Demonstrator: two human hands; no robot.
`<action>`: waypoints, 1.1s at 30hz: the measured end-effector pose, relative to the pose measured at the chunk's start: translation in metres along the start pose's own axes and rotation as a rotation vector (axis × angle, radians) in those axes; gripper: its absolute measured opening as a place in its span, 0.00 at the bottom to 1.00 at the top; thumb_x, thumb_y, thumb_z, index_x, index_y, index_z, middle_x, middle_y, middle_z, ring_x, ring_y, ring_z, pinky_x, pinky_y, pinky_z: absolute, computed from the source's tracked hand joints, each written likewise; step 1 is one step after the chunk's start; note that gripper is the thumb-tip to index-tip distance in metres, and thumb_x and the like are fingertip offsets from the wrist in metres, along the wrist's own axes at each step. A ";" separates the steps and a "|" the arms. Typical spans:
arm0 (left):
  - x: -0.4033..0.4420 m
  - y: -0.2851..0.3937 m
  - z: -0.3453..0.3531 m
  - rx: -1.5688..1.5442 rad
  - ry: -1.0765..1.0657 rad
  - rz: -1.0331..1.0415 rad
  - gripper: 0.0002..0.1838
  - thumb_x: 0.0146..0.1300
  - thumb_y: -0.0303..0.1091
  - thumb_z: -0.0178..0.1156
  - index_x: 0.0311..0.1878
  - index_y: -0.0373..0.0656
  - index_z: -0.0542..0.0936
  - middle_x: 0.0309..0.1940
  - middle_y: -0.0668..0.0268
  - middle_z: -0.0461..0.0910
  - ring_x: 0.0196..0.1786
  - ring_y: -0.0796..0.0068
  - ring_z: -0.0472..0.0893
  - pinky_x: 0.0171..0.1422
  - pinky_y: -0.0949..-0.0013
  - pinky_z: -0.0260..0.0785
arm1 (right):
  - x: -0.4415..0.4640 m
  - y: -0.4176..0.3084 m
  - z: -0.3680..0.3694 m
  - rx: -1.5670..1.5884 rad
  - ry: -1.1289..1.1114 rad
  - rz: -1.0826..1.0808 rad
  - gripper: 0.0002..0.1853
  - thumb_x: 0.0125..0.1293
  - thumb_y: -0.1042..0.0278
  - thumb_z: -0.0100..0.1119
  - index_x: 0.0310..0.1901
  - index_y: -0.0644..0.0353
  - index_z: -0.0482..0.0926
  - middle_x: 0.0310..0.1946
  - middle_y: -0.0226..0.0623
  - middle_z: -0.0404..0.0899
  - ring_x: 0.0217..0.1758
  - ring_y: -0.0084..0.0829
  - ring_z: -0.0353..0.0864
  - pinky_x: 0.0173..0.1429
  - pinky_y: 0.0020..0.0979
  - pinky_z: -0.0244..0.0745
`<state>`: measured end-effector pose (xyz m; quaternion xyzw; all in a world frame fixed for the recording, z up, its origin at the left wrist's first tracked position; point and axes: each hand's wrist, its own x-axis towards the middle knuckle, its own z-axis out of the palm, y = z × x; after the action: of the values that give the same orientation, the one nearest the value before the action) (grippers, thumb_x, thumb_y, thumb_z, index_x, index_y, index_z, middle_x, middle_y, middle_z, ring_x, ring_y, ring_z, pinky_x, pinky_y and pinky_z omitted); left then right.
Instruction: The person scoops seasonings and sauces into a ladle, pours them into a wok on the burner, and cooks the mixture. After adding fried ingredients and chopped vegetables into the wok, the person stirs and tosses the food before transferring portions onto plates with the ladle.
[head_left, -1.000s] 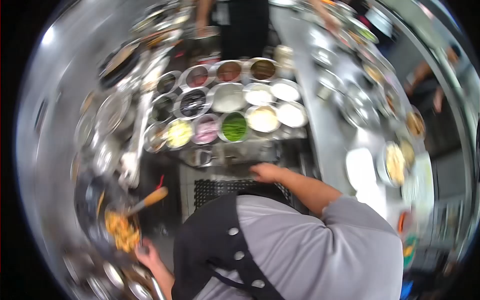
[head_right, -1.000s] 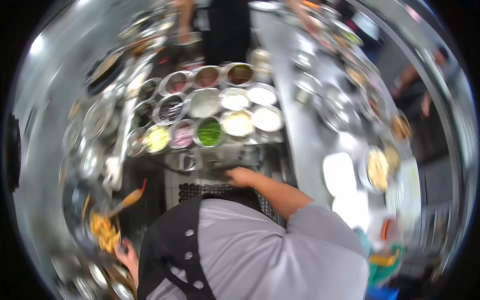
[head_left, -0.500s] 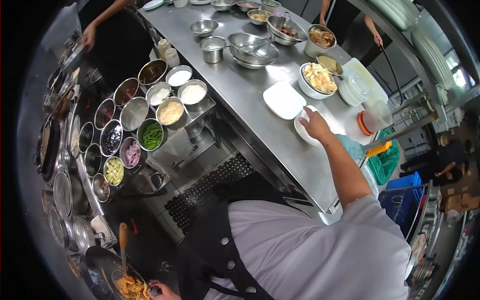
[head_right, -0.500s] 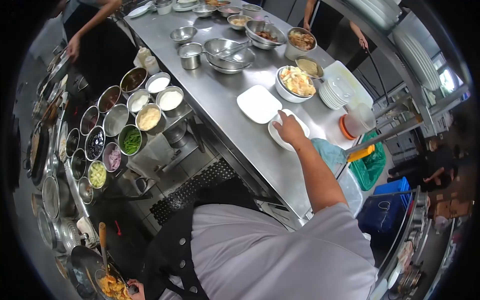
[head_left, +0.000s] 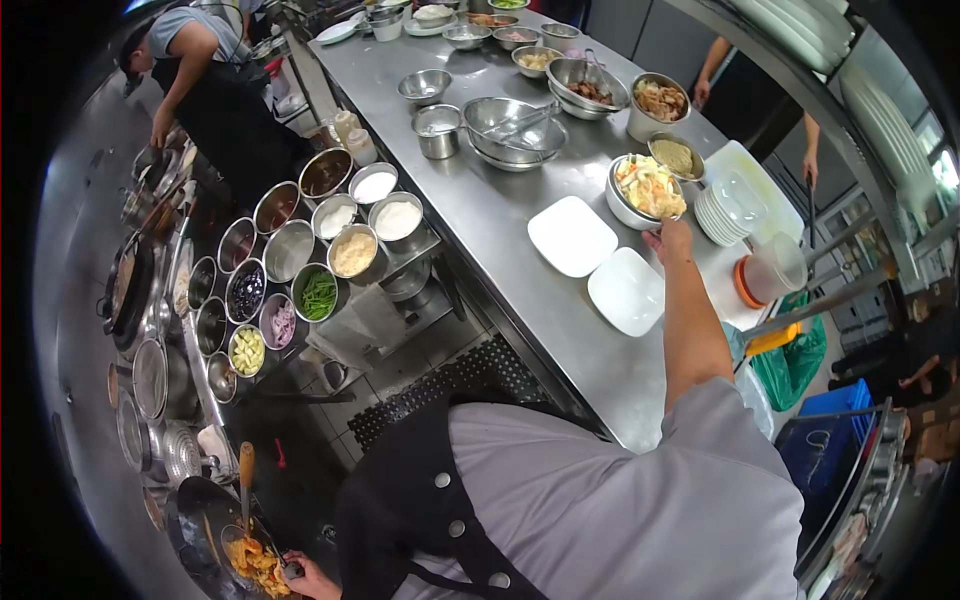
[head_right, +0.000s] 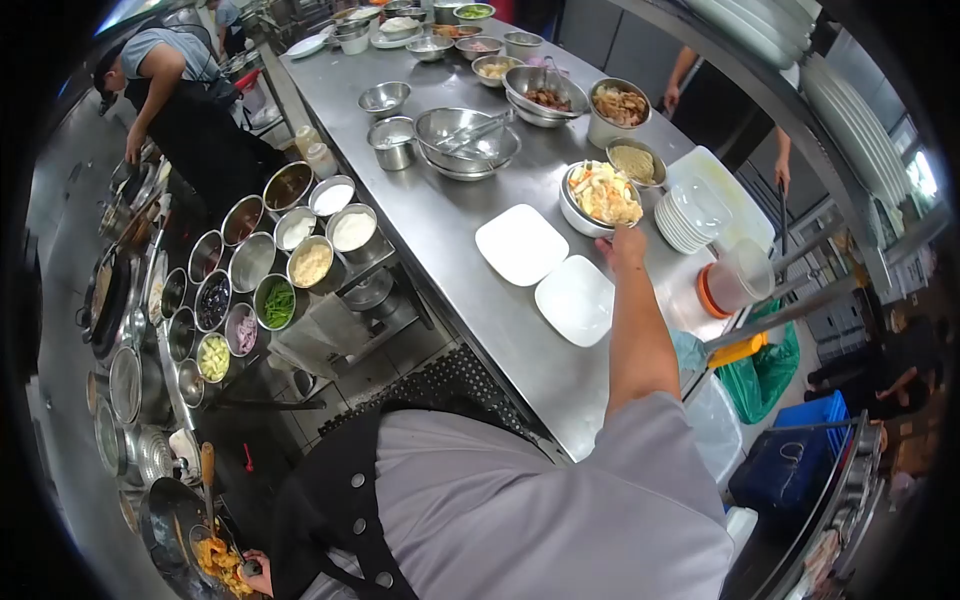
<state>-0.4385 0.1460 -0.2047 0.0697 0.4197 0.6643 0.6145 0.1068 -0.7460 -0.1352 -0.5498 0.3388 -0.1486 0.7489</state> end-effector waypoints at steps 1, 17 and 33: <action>-0.003 0.010 -0.003 -0.006 -0.074 -0.186 0.16 0.74 0.33 0.53 0.56 0.31 0.69 0.45 0.48 0.73 0.42 0.56 0.78 0.43 0.64 0.79 | 0.007 0.004 0.002 -0.001 -0.014 0.006 0.13 0.73 0.68 0.51 0.55 0.61 0.67 0.46 0.45 0.71 0.42 0.40 0.77 0.42 0.45 0.86; -0.008 0.033 -0.009 -0.130 -0.368 -0.808 0.19 0.60 0.25 0.64 0.50 0.28 0.68 0.43 0.47 0.72 0.47 0.57 0.78 0.46 0.68 0.84 | -0.113 0.053 0.040 -1.248 -0.579 -1.239 0.14 0.65 0.59 0.63 0.46 0.59 0.83 0.50 0.38 0.81 0.60 0.39 0.75 0.73 0.58 0.55; -0.005 0.035 -0.005 -0.153 -0.252 -0.846 0.31 0.61 0.26 0.64 0.60 0.20 0.60 0.49 0.43 0.70 0.47 0.55 0.79 0.47 0.66 0.82 | -0.010 0.038 -0.005 -1.239 -0.365 -1.222 0.09 0.67 0.63 0.59 0.35 0.58 0.84 0.38 0.33 0.84 0.50 0.37 0.79 0.71 0.51 0.60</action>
<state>-0.4670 0.1428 -0.1833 -0.0734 0.2831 0.3698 0.8819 0.0903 -0.7300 -0.1680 -0.9562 -0.1189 -0.2222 0.1490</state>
